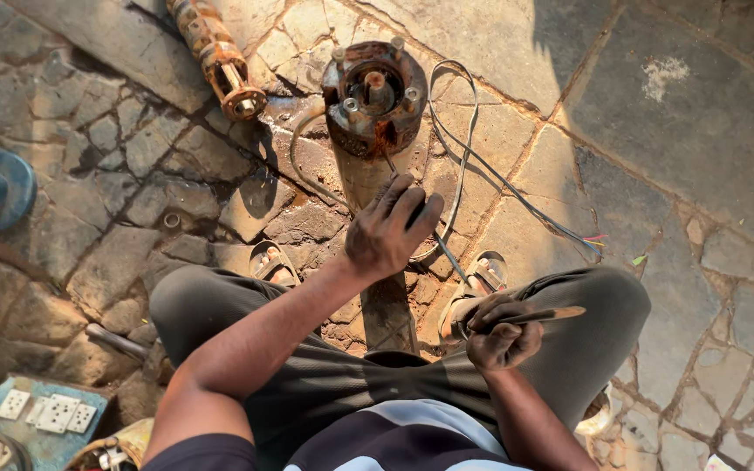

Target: The person sits on a stone-paved ground and works on a rusty cylindrical pump motor, holding a metal rod against the pump while filing and scraping its rusted surface with a flat file. They reposition the rod and file repeatedly, working around the pump's top flange and body.

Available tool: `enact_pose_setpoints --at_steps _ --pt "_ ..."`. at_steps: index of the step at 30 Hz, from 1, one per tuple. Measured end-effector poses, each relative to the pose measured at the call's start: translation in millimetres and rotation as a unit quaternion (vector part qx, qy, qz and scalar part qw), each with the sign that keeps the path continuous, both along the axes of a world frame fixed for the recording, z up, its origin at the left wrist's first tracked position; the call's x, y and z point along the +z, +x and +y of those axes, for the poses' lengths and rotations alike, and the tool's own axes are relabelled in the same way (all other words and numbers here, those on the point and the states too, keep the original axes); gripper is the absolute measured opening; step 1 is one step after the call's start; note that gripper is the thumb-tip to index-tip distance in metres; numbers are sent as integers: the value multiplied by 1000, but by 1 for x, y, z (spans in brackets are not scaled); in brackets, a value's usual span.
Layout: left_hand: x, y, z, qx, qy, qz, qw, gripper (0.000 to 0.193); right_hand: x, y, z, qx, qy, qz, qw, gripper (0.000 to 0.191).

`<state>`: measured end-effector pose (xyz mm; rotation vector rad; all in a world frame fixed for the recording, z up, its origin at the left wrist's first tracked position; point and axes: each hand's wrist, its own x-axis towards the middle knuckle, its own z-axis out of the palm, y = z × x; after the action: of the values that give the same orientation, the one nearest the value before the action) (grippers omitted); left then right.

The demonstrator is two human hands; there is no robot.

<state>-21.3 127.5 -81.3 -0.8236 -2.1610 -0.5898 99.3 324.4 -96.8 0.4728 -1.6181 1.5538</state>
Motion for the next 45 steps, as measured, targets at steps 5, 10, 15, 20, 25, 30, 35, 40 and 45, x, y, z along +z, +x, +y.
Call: enact_pose_setpoints --at_steps 5,10,15,20,25,30,35,40,45 --pt "12 4 2 7 -14 -1 1000 23 10 0 -3 22 42 -9 999 40" --pt "11 2 5 46 -19 -25 998 21 10 2 -3 29 33 -29 999 39" --pt "9 1 4 33 -10 -10 999 11 10 5 -4 45 -1 -12 999 37" --pt "18 1 3 27 -16 -9 999 15 15 5 -4 57 63 -37 996 40" --pt "28 5 -6 20 -12 -17 1000 21 27 8 -10 81 72 -39 993 35" --pt "34 4 -4 27 -17 -82 996 20 40 5 -8 86 13 30 996 27" --pt "39 4 -6 16 -12 -56 998 26 41 1 -4 -58 249 -32 966 16" --pt "40 5 -11 7 -6 -56 998 26 36 8 -5 39 118 38 991 32" --pt "36 2 -14 1 -21 -56 998 28 34 2 -11 -49 243 -43 968 36"
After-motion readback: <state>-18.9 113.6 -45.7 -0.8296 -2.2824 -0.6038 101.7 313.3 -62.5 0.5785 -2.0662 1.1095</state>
